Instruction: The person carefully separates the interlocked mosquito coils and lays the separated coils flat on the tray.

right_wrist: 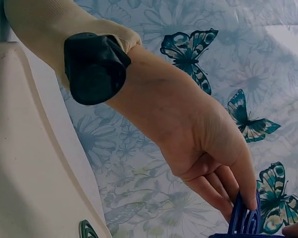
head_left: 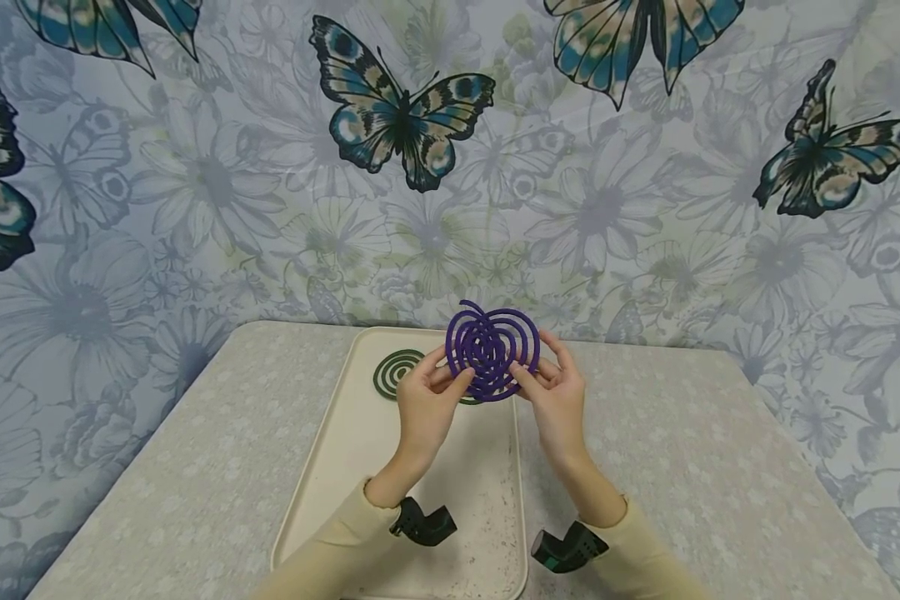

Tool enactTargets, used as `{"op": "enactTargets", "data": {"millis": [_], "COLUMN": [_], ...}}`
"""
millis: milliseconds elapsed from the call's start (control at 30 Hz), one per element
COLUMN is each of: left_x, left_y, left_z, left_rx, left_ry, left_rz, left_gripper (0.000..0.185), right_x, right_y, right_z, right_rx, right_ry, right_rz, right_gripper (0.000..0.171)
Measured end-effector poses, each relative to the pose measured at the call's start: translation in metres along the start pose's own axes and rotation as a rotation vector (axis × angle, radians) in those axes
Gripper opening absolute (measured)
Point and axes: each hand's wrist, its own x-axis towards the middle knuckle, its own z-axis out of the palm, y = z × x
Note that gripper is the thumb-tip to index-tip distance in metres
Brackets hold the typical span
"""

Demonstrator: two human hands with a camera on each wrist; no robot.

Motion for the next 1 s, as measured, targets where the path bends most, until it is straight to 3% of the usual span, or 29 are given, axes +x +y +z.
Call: {"op": "enactTargets", "data": {"millis": [267,533,800,1000], "left_x": [0.0021,0.0039,0.0024,0.006], "left_y": [-0.0034,-0.0029,0.005,0.0039], "left_z": [-0.0009,-0.0024,-0.0025,-0.0049], "left_rx": [0.002,0.014,0.015,-0.023], "left_ry": [0.078,0.074,0.096,0.114], "left_rz": [0.008,0.004,0.043,0.013], "left_gripper": [0.058,0.058,0.058,0.055], "right_x": [-0.0015,0.0002,-0.003,-0.0024], "right_y": [0.0041,0.0025,-0.0016,-0.0057], "right_z": [0.0068,0.0049,0.0052,0.0039], "right_rx": [-0.026,-0.065,-0.038,-0.03], "right_ry": [-0.035,0.023,0.056,0.058], "right_rz": [0.048,0.064,0.066,0.077], "right_gripper": [0.052,0.06,0.063,0.064]}}
